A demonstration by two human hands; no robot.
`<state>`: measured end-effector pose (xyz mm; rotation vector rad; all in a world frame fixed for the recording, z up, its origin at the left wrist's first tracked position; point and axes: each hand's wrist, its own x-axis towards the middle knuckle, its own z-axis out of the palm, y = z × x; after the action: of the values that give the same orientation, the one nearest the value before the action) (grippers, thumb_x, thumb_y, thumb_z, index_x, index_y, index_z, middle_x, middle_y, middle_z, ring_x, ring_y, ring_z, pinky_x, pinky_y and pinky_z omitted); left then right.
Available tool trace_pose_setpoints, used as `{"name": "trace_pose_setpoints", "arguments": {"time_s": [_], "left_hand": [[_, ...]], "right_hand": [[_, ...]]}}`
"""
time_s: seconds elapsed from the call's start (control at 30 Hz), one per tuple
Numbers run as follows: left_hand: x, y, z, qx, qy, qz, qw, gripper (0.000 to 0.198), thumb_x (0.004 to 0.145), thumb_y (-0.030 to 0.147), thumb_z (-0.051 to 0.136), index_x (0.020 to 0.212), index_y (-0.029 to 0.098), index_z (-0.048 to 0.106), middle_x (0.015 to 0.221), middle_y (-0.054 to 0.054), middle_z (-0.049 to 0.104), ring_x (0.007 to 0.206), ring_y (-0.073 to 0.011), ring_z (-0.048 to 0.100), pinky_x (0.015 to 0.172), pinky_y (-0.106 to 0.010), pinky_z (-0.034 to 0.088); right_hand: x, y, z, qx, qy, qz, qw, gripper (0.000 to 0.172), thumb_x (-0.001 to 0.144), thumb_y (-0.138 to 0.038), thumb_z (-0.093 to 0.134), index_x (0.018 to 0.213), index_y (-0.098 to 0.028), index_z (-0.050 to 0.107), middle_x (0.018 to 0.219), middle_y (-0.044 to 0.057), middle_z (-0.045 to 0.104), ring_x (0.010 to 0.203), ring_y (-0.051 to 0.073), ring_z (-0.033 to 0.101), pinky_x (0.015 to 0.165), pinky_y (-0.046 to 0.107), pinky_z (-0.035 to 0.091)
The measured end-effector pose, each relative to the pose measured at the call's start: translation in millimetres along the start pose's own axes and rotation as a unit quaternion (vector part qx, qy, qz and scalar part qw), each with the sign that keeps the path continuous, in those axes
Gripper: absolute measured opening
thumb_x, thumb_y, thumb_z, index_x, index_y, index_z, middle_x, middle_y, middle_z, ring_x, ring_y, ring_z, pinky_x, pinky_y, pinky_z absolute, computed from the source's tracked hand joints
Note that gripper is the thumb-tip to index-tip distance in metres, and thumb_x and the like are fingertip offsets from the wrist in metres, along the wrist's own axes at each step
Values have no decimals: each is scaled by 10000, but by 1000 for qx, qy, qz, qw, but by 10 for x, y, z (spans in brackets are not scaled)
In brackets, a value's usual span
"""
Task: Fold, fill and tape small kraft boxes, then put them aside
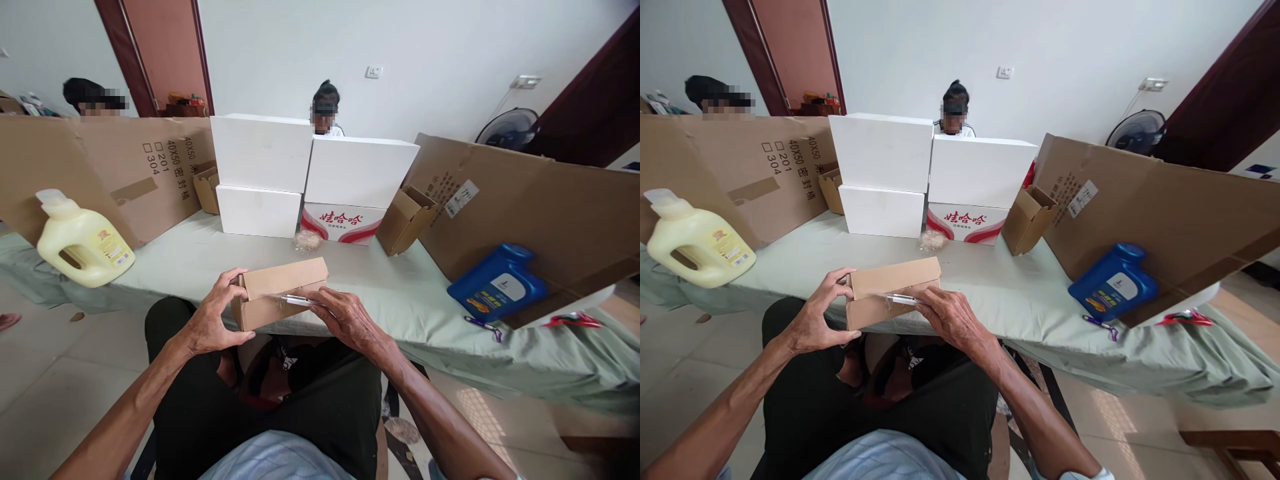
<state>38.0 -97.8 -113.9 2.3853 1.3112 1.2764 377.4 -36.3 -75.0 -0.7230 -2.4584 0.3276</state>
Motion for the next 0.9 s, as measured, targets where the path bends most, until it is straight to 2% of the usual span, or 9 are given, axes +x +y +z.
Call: {"name": "trace_pose_setpoints", "arguments": {"time_s": [0.3,0.47,0.53,0.6,0.7,0.9], "left_hand": [[21,23,4,6,-1,-1,1000,590,707,269,925,1194,259,593,1663,-187,471,1527,-401,514,1198,-567,527],[30,40,2,4,-5,6,1000,609,707,240,926,1206,257,577,1662,-195,460,1529,-408,509,1182,-559,533],[29,51,-3,2,-6,6,1000,606,711,233,925,1204,254,573,1660,-200,458,1526,-406,511,1185,-561,528],[28,64,-9,4,-8,8,1000,596,723,231,920,1206,254,571,1662,-200,455,1528,-400,509,1190,-559,524],[30,81,-15,9,-11,12,1000,586,729,235,917,1202,256,571,1668,-195,453,1537,-395,503,1197,-553,523],[34,93,-21,23,-12,24,999,574,731,242,914,1197,252,579,1660,-194,463,1536,-389,507,1204,-546,524]], "right_hand": [[-27,6,29,-17,15,-19,1000,304,1196,-387,446,1295,-256,702,1078,77,743,929,205,701,810,293,499],[-79,1,33,-39,9,22,999,245,1184,-389,486,1100,-232,654,916,39,710,755,178,644,693,284,431],[-87,-9,27,-43,12,24,999,193,1175,-367,526,1102,-227,637,894,28,718,739,176,649,672,284,413],[-69,-21,17,-41,27,5,999,152,1173,-340,542,1201,-226,640,998,51,760,850,194,704,725,291,449],[-8,-37,5,-51,51,-40,997,188,1185,-295,504,1294,-231,644,1145,84,776,1010,214,722,845,313,493],[71,-40,-6,-143,71,-78,984,235,1187,-275,483,1100,-200,689,928,68,711,832,203,610,777,326,427]]}}
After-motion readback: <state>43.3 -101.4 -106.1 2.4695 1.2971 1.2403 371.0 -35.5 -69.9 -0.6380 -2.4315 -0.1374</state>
